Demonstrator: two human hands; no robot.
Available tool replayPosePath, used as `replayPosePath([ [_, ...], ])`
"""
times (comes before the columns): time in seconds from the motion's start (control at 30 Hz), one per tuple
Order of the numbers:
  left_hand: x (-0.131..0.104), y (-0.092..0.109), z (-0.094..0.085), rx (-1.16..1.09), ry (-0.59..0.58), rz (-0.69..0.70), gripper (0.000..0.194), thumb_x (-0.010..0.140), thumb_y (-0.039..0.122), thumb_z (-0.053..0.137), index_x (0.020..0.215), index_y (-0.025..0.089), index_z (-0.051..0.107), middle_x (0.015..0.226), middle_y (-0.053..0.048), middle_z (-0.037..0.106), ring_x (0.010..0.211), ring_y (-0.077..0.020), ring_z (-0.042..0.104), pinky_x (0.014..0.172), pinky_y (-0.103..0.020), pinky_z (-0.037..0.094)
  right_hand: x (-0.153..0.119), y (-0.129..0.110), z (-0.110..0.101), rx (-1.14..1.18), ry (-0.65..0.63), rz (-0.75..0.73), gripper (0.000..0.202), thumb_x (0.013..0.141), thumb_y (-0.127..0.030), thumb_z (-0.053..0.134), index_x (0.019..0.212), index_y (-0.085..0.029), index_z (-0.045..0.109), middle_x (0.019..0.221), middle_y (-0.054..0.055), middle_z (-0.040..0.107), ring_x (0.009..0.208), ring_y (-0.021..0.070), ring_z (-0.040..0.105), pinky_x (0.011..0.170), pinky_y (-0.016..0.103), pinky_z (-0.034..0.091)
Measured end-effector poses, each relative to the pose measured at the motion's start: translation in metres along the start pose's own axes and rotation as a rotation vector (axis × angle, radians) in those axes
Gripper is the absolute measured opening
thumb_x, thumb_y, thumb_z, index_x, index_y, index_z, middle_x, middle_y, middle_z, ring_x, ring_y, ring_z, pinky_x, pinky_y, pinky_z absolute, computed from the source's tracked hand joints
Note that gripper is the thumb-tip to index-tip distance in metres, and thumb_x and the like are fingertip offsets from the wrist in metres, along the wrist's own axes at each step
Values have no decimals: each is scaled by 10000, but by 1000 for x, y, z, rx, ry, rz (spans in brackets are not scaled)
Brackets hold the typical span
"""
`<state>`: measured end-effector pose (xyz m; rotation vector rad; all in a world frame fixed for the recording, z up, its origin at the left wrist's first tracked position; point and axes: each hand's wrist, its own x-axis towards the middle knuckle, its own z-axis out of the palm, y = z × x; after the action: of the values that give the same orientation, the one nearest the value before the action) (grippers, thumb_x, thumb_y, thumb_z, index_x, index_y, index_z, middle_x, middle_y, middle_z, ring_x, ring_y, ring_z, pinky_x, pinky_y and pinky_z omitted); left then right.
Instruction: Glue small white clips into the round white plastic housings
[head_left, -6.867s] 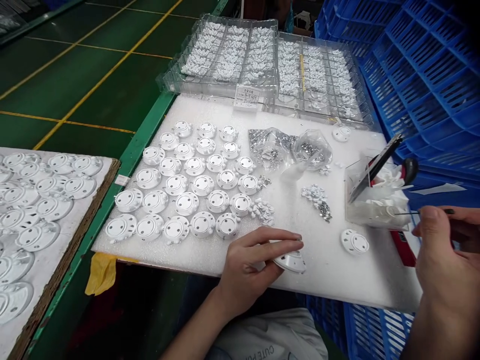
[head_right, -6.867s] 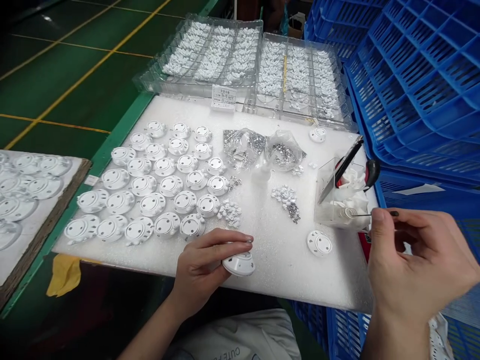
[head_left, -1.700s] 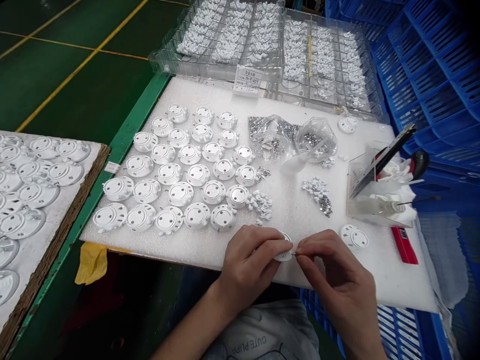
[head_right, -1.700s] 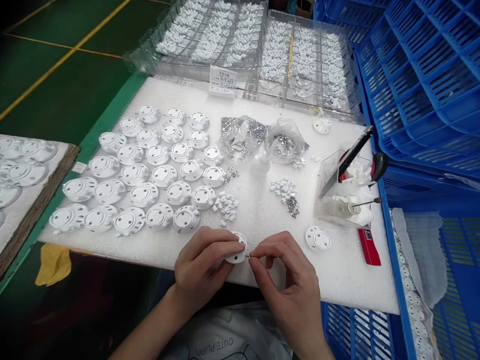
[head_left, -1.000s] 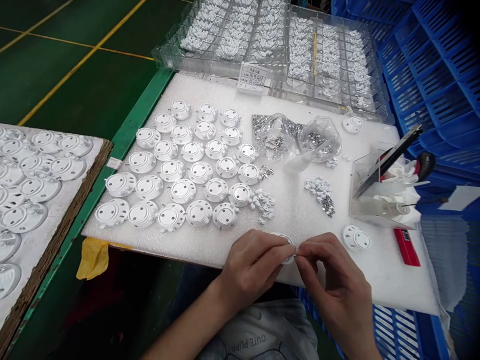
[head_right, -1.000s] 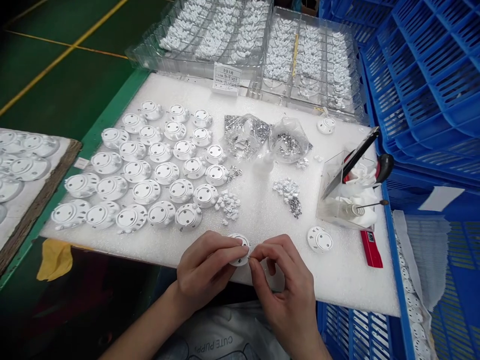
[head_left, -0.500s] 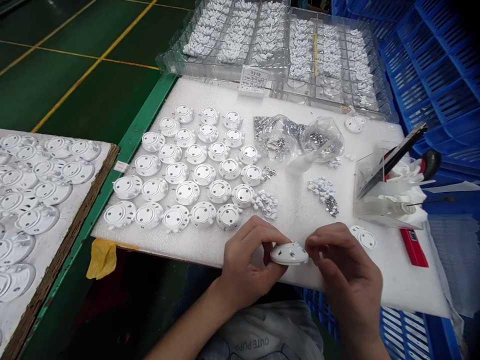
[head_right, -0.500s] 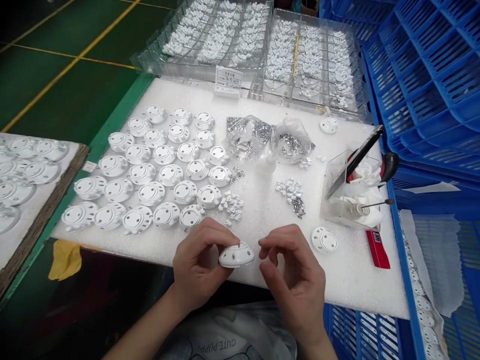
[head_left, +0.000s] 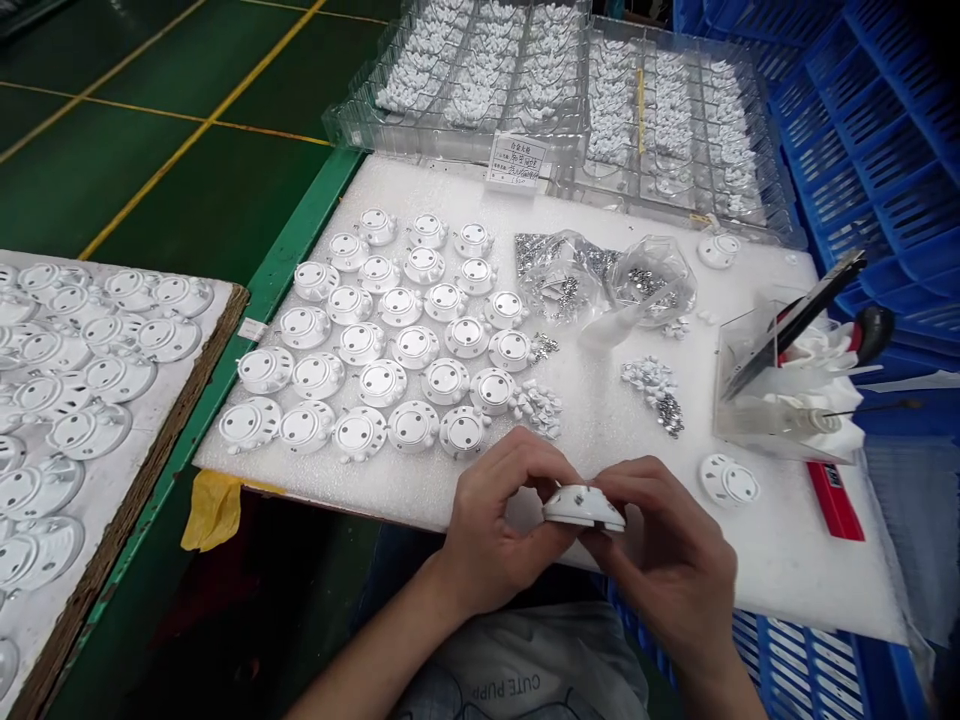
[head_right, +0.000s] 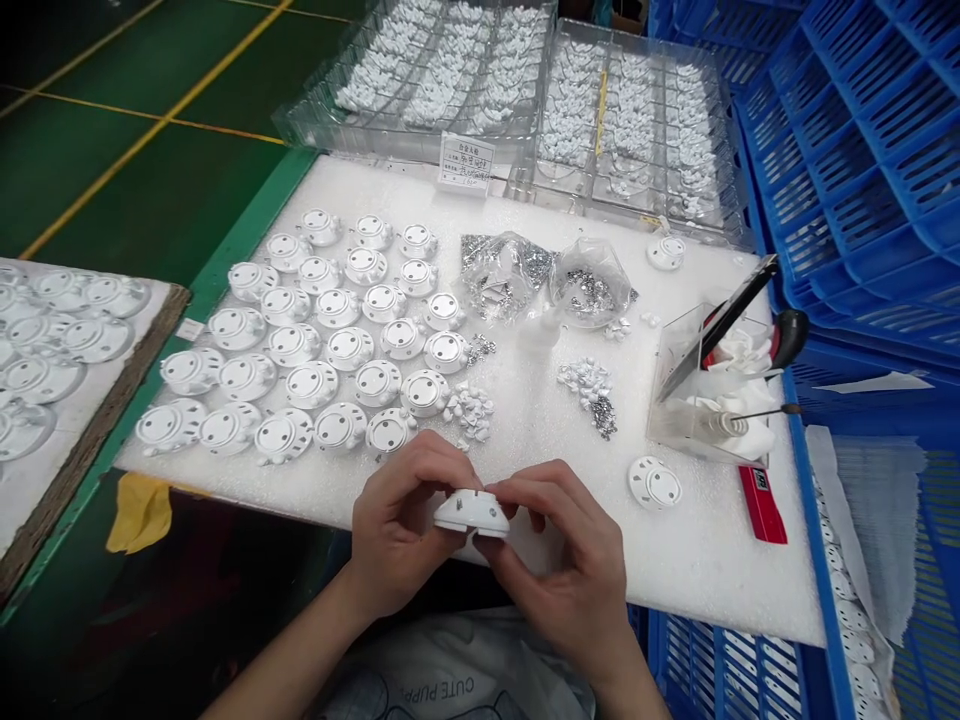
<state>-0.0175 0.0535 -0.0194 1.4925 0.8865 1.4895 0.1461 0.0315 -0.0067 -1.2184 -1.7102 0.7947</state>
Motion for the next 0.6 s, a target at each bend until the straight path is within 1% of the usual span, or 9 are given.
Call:
replayPosePath([
  [0.1,0,-1,-1,7,-22,24,249,986,423,678,907,187,663,819,-29,664,750,-148,628,668,-260,544,0,-1,2,-47,7,-23,127,875,-172,741,978,-241,712,839,23,675,709,156,639,584,268,507],
  [0.17,0,-1,-1,35,-51,48,224,997,406,662,944,188,671,867,-40,672,791,-159,649,701,-273,564,-2,0,2,-48,53,-26,132,881,-149,714,976,-240,711,845,30,684,710,163,637,596,285,515],
  [0.27,0,-2,-2,97,-90,76,201,1007,393,647,987,196,682,921,-47,676,820,-165,662,724,-284,582,-6,3,2,-51,114,-34,198,856,-120,718,1008,-246,718,862,31,698,701,167,621,597,303,512],
  [0.4,-2,-2,-2,193,-93,120,229,1026,421,608,1032,204,680,949,-51,654,840,-166,663,730,-283,592,-10,6,3,-70,187,-98,259,826,-83,731,1034,-236,714,851,30,695,732,182,621,590,314,495],
  [0.5,-6,-4,-1,235,-100,195,200,1047,380,580,1076,198,659,953,-46,641,843,-150,664,733,-252,594,-11,7,5,-66,224,-122,249,816,-78,741,1013,-226,704,838,28,683,746,188,616,596,322,492],
  [0.6,-9,-5,1,267,-120,264,187,1066,334,545,1112,184,648,983,-55,648,859,-141,668,755,-233,597,-12,7,7,-21,255,-97,220,816,-91,755,983,-221,694,835,25,664,748,189,608,603,329,489],
])
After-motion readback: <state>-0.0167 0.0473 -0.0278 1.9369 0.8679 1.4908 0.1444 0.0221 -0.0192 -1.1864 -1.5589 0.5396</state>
